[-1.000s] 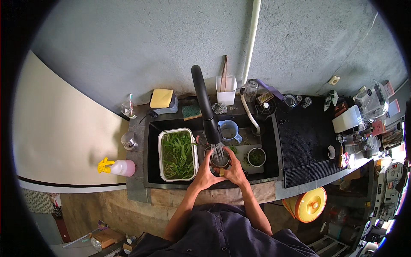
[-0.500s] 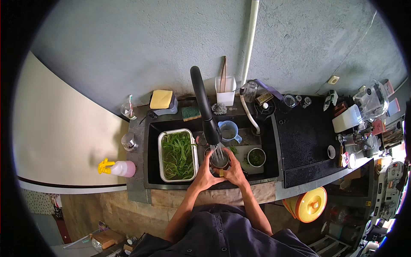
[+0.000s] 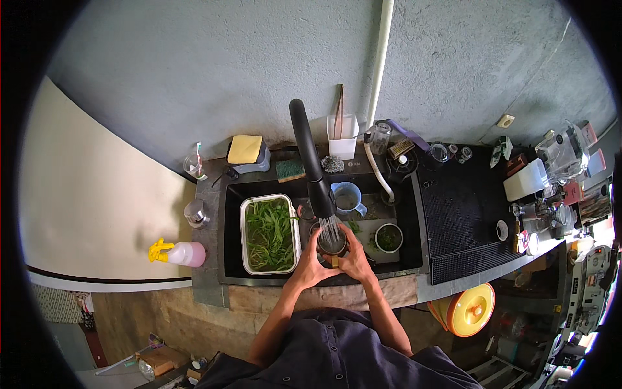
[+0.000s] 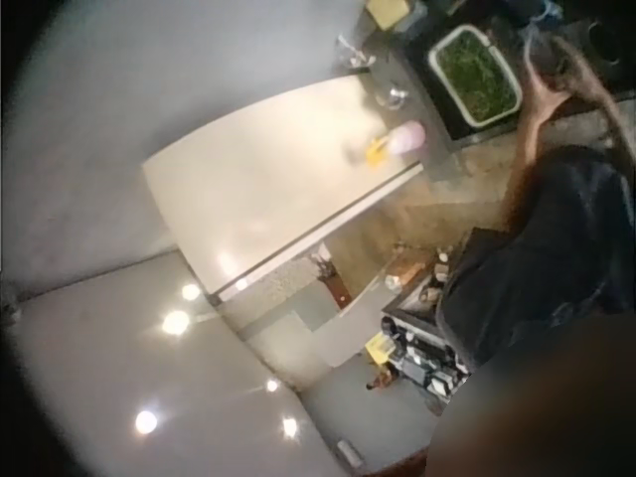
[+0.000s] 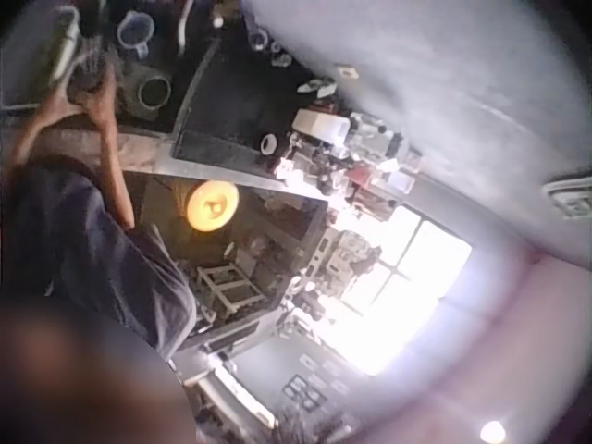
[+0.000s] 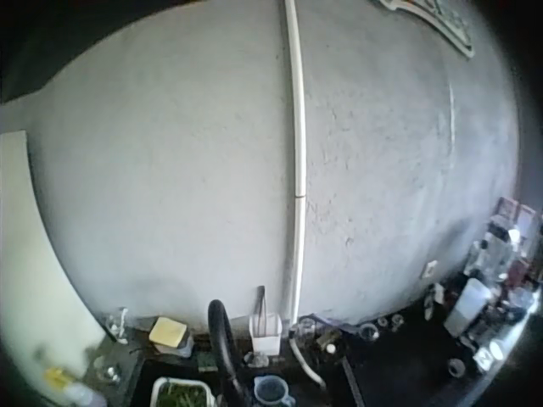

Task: Gathering ice, adding liquid to a pitcher, and preparing a blended beverage.

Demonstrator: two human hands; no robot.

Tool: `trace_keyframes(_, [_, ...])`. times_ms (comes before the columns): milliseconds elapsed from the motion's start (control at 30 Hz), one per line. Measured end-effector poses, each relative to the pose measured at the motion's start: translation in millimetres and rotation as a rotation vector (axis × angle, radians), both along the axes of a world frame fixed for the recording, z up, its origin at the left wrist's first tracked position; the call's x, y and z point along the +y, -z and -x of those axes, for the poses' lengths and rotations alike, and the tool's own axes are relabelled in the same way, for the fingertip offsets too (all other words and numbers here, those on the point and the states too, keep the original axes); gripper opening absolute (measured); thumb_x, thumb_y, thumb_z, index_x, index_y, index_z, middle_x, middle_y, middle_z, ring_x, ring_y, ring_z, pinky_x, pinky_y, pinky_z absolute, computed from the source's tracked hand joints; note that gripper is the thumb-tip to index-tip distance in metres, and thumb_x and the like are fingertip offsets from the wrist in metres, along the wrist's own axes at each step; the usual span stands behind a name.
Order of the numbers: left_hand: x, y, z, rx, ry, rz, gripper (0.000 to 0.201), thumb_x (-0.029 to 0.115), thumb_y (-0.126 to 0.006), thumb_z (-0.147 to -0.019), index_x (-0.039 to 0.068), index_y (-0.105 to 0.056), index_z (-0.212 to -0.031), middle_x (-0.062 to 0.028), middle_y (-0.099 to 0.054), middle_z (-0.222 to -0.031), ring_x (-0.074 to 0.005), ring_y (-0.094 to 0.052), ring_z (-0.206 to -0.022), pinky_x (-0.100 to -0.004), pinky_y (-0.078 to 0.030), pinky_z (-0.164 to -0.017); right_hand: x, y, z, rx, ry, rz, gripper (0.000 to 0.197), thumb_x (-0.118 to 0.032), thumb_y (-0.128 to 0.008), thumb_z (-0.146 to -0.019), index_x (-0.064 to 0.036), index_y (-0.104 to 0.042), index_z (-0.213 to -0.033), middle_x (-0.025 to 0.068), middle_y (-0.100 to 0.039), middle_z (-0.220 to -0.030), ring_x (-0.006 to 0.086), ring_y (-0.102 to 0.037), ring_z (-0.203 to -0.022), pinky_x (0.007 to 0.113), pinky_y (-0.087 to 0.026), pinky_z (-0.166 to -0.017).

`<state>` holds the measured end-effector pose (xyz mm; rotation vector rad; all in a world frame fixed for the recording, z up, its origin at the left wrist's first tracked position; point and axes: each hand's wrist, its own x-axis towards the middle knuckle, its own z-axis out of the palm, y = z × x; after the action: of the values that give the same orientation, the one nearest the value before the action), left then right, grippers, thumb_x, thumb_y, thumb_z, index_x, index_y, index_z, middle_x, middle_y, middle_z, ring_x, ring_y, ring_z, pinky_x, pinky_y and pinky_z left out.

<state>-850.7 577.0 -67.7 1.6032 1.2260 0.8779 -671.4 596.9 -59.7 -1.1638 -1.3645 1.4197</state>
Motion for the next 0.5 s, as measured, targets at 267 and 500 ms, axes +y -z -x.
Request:
trace_keyframes(267, [1, -3, 0, 0.053, -0.011, -0.06, 0.128, 0.022, -0.102, -0.066, 0.008, -0.022, -0.165, -0.026, -0.043, -0.16, -0.041, -0.05, -0.146, -0.0496, -0.045, -0.119, 1, 13, 0, 0.017, -0.002, 0.011, 0.101, -0.016, -0.098, -0.074, 0.0004, -0.043, -0.157, 0.0162, -0.062, -0.143, 0.023, -0.062, -0.131, 0.039, -0.049, -0.113])
trace_keyframes(500, [0, 1, 1, -0.006, -0.011, 0.007, 0.129, 0.025, -0.102, -0.066, 0.008, -0.021, -0.165, -0.0272, -0.043, -0.16, -0.0427, -0.05, -0.146, -0.0504, -0.044, -0.12, 1, 14, 2, 0.0, -0.01, 0.005, 0.101, -0.011, -0.097, -0.075, 0.0003, -0.042, -0.158, 0.0148, -0.063, -0.142, 0.0215, -0.063, -0.127, 0.037, -0.051, -0.109])
